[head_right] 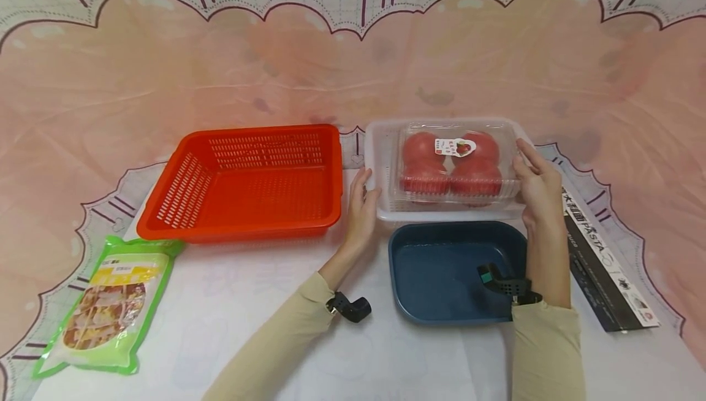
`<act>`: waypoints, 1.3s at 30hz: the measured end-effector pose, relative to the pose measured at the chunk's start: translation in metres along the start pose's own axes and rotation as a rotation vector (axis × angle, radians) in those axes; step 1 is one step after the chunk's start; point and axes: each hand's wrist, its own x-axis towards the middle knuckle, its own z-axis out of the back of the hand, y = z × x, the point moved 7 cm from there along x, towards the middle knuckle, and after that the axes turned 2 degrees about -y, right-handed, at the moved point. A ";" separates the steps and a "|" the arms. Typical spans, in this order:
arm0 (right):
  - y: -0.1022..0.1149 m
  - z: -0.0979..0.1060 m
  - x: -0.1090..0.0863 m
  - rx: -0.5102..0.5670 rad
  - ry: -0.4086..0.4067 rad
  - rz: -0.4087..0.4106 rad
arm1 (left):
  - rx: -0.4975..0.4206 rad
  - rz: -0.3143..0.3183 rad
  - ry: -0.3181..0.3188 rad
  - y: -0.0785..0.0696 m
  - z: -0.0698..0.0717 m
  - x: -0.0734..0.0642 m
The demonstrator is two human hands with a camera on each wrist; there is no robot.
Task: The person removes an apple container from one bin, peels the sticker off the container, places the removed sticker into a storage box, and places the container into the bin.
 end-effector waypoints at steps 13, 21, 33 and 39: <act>0.003 -0.013 -0.003 0.025 0.051 0.000 | 0.134 -0.102 0.263 -0.058 -0.006 0.030; 0.004 -0.023 -0.006 -0.012 0.051 0.018 | 0.085 -0.029 0.292 -0.056 0.004 0.044; 0.011 -0.044 -0.019 -0.070 0.209 0.102 | 0.109 -0.090 0.186 -0.078 0.014 0.044; 0.010 -0.058 -0.026 -0.147 0.321 0.137 | 0.129 -0.117 0.168 -0.083 0.028 0.045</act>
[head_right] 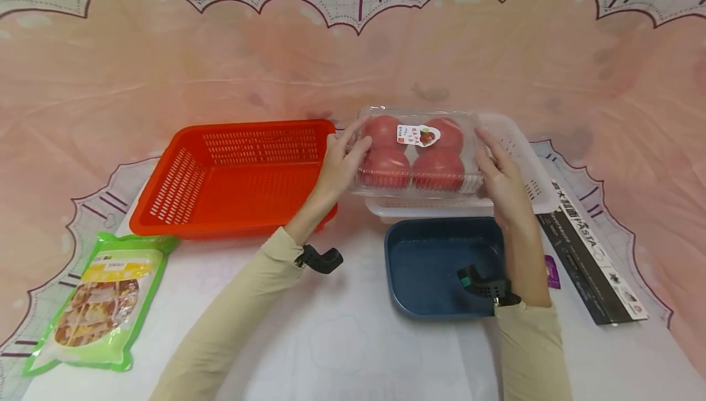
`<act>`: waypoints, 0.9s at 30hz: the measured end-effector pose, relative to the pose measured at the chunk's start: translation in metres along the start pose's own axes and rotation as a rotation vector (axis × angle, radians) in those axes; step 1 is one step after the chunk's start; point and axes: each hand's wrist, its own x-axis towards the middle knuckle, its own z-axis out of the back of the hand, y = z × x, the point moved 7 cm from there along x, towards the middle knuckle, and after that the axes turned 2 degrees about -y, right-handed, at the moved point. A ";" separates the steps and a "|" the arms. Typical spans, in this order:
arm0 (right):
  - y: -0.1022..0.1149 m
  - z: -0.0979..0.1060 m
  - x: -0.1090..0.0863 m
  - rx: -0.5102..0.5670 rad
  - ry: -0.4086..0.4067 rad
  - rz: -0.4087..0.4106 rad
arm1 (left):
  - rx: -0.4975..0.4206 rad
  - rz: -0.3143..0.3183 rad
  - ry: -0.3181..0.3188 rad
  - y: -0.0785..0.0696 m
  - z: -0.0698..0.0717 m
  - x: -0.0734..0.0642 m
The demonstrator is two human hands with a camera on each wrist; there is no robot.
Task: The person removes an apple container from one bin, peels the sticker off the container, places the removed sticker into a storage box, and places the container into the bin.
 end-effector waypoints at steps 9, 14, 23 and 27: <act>0.004 -0.007 -0.004 -0.078 0.025 0.011 | 0.074 -0.004 0.007 -0.005 0.017 0.000; 0.005 -0.012 -0.005 -0.123 0.066 0.007 | 0.079 0.015 0.024 -0.005 0.025 -0.003; 0.014 -0.017 -0.012 -0.115 0.132 0.034 | 0.164 0.000 0.097 -0.018 0.038 -0.017; 0.020 -0.023 -0.018 -0.100 0.153 0.025 | 0.169 -0.012 0.085 -0.024 0.049 -0.026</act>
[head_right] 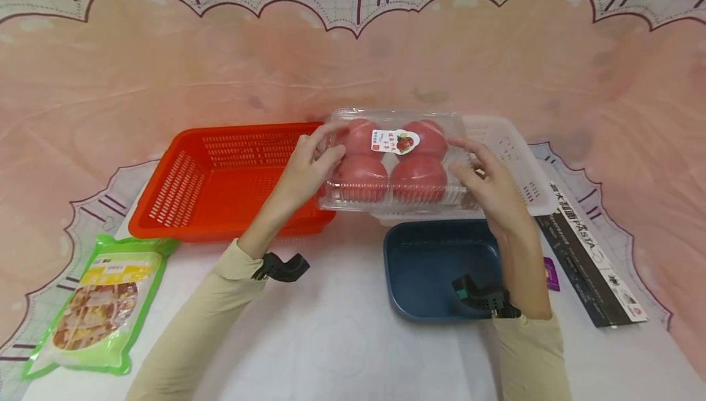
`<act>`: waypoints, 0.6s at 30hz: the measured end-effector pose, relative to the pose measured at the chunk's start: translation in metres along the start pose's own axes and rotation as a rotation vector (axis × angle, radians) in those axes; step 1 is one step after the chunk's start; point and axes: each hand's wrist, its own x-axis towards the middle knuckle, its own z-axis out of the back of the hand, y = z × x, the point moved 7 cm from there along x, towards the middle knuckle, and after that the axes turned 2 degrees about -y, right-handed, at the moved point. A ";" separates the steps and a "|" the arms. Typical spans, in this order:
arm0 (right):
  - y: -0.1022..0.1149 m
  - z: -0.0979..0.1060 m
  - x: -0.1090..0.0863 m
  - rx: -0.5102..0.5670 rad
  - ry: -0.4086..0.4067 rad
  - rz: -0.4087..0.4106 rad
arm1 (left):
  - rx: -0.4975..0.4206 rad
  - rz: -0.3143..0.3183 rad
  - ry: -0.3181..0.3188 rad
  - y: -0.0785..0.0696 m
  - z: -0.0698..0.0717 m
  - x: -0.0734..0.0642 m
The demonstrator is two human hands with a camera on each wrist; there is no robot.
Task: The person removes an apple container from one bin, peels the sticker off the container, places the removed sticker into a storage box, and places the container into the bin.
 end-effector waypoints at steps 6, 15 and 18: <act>0.011 -0.011 -0.007 -0.134 0.016 0.045 | 0.018 -0.033 -0.019 -0.005 0.015 -0.012; 0.015 -0.025 -0.011 -0.239 0.071 0.073 | 0.038 -0.057 -0.022 -0.001 0.028 -0.022; 0.015 -0.032 -0.012 -0.270 0.096 0.060 | 0.034 -0.057 -0.026 0.002 0.033 -0.027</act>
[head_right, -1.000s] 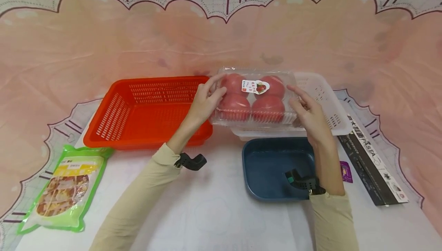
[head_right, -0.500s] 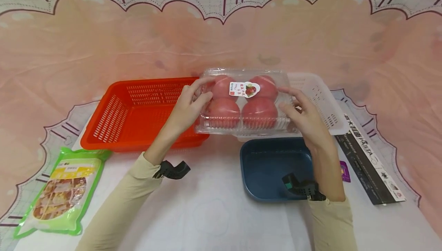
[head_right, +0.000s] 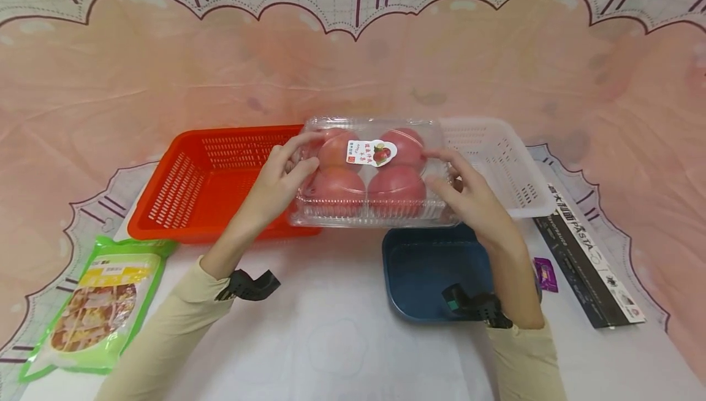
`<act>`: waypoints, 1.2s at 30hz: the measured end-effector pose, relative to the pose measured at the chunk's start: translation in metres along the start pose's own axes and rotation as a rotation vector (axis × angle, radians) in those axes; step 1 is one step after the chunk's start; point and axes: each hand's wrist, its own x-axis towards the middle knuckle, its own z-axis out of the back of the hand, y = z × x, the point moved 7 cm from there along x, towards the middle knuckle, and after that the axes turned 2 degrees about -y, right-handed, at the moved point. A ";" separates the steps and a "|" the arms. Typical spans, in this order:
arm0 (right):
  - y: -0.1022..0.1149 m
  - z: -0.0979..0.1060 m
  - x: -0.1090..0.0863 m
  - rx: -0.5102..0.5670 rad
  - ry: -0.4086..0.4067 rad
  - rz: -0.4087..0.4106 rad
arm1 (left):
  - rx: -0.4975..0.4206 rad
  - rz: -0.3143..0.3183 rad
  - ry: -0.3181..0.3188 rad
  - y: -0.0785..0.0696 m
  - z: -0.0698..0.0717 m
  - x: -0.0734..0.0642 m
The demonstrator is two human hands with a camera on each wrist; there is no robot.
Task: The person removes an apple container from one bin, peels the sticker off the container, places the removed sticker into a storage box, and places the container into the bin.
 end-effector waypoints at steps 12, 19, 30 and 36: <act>0.024 -0.030 -0.008 -0.029 0.025 0.018 | 0.028 0.039 0.001 0.014 0.033 -0.033; 0.034 -0.049 -0.017 -0.049 0.103 0.016 | 0.064 0.097 0.037 0.021 0.048 -0.055; 0.037 -0.078 -0.027 -0.018 0.231 -0.027 | 0.094 0.093 0.014 0.032 0.066 -0.080; 0.038 -0.097 -0.032 -0.019 0.274 -0.028 | 0.081 0.135 -0.004 0.037 0.078 -0.102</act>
